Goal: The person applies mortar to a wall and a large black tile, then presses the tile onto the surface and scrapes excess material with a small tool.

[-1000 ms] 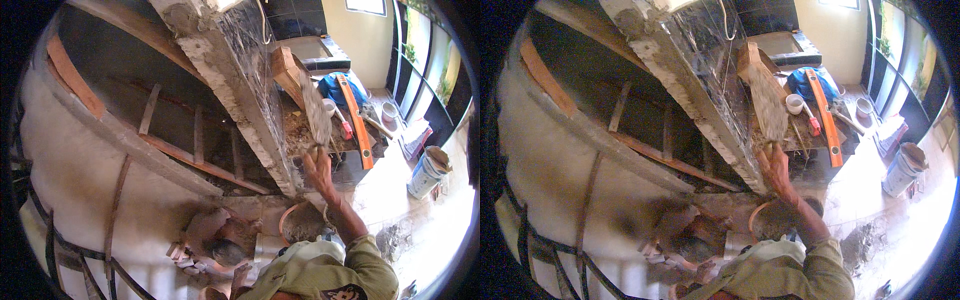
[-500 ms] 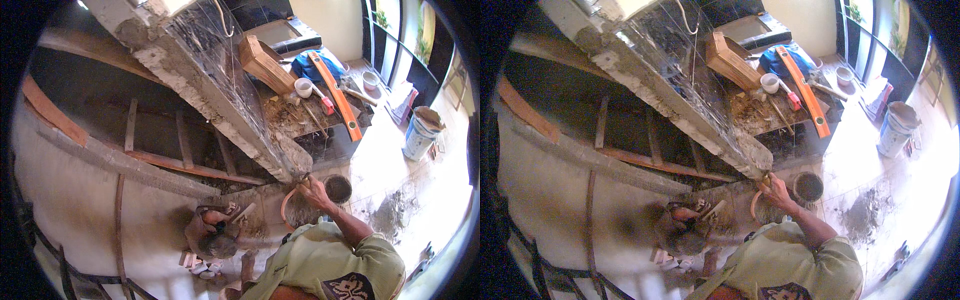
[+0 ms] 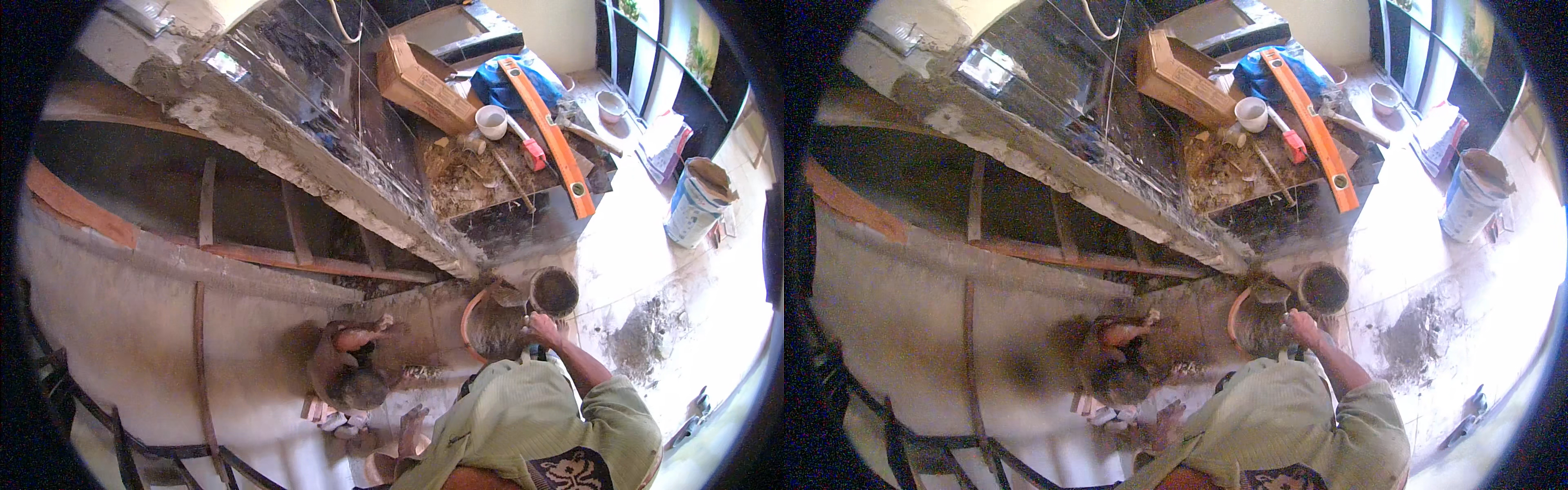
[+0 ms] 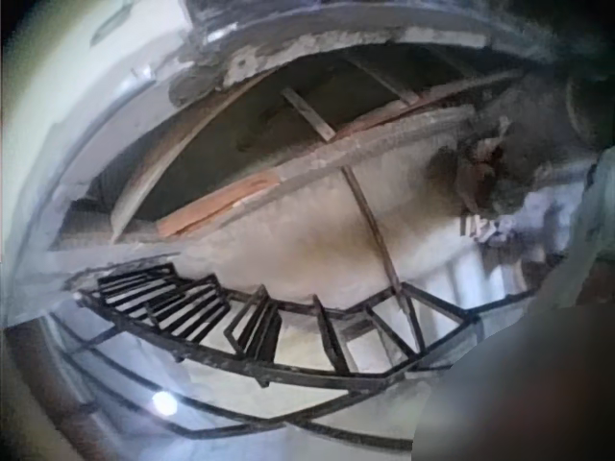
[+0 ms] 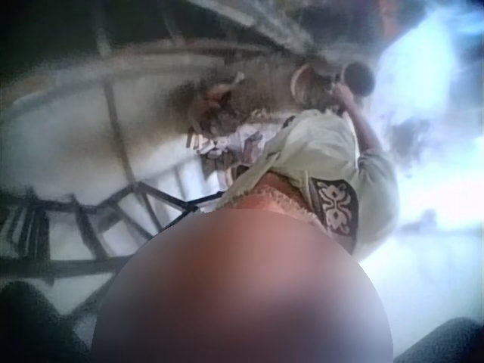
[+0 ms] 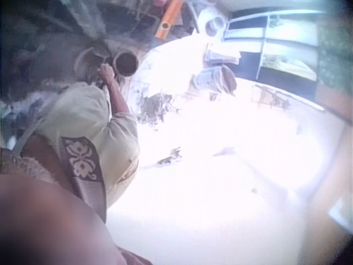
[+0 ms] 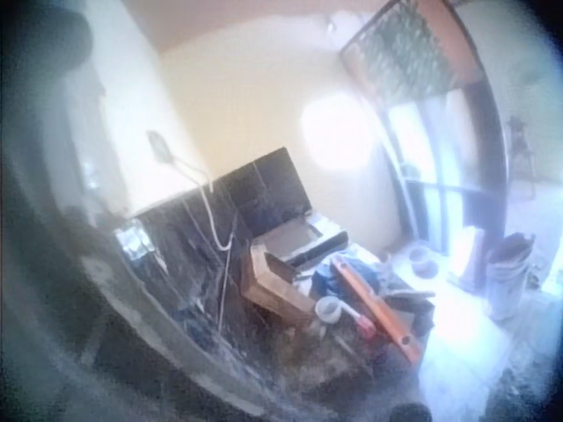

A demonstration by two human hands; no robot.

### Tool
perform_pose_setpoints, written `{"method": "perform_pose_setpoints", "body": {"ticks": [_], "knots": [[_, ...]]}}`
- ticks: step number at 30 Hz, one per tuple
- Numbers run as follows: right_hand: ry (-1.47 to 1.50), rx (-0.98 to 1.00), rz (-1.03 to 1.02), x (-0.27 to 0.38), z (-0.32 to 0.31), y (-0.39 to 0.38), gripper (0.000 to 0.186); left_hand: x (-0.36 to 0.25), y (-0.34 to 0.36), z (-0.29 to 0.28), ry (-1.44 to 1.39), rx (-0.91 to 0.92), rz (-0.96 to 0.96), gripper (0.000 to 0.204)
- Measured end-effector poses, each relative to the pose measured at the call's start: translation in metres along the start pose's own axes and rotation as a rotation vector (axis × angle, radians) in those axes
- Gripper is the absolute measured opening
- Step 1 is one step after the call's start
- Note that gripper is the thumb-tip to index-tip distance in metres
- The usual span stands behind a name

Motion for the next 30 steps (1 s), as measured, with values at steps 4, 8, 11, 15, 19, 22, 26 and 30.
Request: {"method": "perform_pose_setpoints", "body": {"ticks": [4,8,11,15,19,22,26,30], "knots": [[0.024,0.168,-0.115,-0.011,-0.009,-0.004,0.033,-0.035,-0.001,0.011,0.001,-0.045,0.059,0.06],[0.148,0.198,0.039,-0.021,0.002,0.005,0.031,-0.097,-0.003,0.017,-0.034,-0.186,0.187,0.061],[0.129,0.211,0.017,-0.05,0.01,0.014,0.03,-0.183,0.013,0.033,-0.06,-0.318,0.358,0.062],[0.154,0.137,0.063,-0.074,-0.002,0.022,0.026,-0.332,0.019,0.064,0.18,-0.651,0.627,0.069],[0.132,0.234,-0.06,-0.125,0.002,0.018,0.02,-0.443,0.049,0.084,-0.011,-0.689,0.732,0.087],[0.133,0.232,-0.146,-0.133,-0.023,0.01,0.018,-0.479,0.064,0.115,-0.117,-0.771,0.819,0.096],[0.108,-0.045,-0.302,-0.173,-0.035,0.003,0.018,-0.506,0.08,0.138,0.087,-0.887,0.901,0.107],[0.143,0.205,-0.093,-0.196,-0.038,0.006,0.018,-0.52,0.081,0.147,0.112,-0.933,0.989,0.11]]}}
Point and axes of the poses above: each hand's wrist, its own y-axis towards the middle knuckle, its own z-axis out of the palm, x = y × z, the point moved 3 cm from there along y, towards the middle knuckle, and after that the axes turned 5 degrees about -x, right-handed, at the moved point
